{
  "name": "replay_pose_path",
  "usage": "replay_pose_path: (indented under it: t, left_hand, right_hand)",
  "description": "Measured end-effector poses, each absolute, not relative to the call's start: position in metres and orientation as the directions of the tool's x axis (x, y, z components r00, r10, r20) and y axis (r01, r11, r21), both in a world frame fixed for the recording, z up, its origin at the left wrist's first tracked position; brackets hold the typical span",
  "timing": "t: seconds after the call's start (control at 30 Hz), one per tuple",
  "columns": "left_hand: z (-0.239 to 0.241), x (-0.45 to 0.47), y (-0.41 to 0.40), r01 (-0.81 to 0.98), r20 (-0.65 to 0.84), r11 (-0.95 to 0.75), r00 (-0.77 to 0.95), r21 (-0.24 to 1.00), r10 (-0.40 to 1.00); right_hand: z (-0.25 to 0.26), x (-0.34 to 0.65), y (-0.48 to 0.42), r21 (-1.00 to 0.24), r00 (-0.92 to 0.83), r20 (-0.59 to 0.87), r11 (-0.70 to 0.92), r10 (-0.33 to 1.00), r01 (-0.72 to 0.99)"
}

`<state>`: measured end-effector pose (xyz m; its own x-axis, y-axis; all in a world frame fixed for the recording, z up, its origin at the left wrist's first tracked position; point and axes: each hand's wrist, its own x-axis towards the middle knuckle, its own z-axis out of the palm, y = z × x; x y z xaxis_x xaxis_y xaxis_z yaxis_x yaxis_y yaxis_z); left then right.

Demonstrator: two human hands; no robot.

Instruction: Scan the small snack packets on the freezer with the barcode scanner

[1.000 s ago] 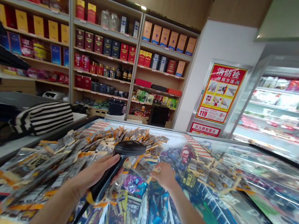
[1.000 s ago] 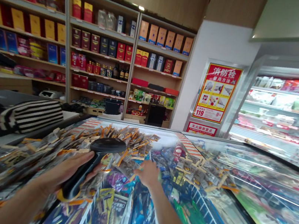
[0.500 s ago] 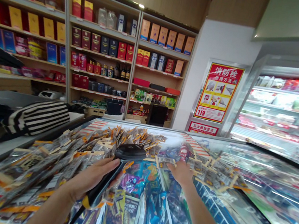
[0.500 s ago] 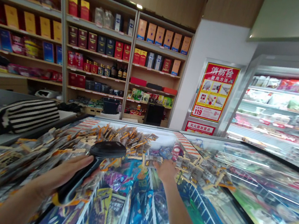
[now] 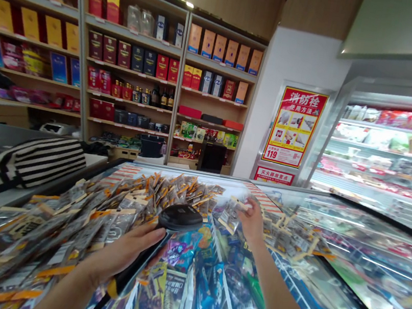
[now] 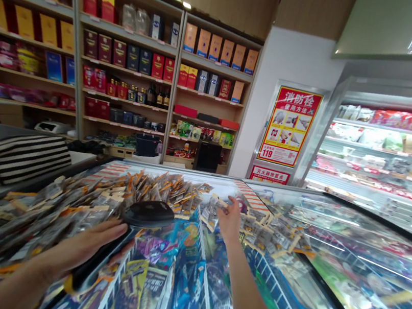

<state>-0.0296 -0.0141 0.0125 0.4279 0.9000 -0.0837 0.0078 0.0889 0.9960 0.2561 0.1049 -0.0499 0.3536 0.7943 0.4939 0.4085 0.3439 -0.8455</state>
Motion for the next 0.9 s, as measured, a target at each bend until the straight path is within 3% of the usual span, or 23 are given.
replay_pose_path:
  t: [0.17, 0.33, 0.9]
  left_hand:
    - [0.01, -0.024, -0.017, 0.004, -0.083, 0.087, 0.346, 0.996, 0.934]
    - [0.011, -0.022, -0.017, 0.002, -0.069, 0.074, 0.371, 0.997, 0.926]
    - [0.015, -0.021, -0.021, -0.079, -0.085, 0.126, 0.396, 0.989, 0.914]
  right_hand:
    - [-0.049, 0.256, 0.105, -0.884, 0.336, 0.456, 0.376, 0.824, 0.278]
    - [-0.054, 0.254, 0.105, -0.898, 0.399, 0.44, 0.389, 0.804, 0.207]
    - [-0.048, 0.242, 0.097, -0.917, 0.397, 0.399, 0.347, 0.827, 0.198]
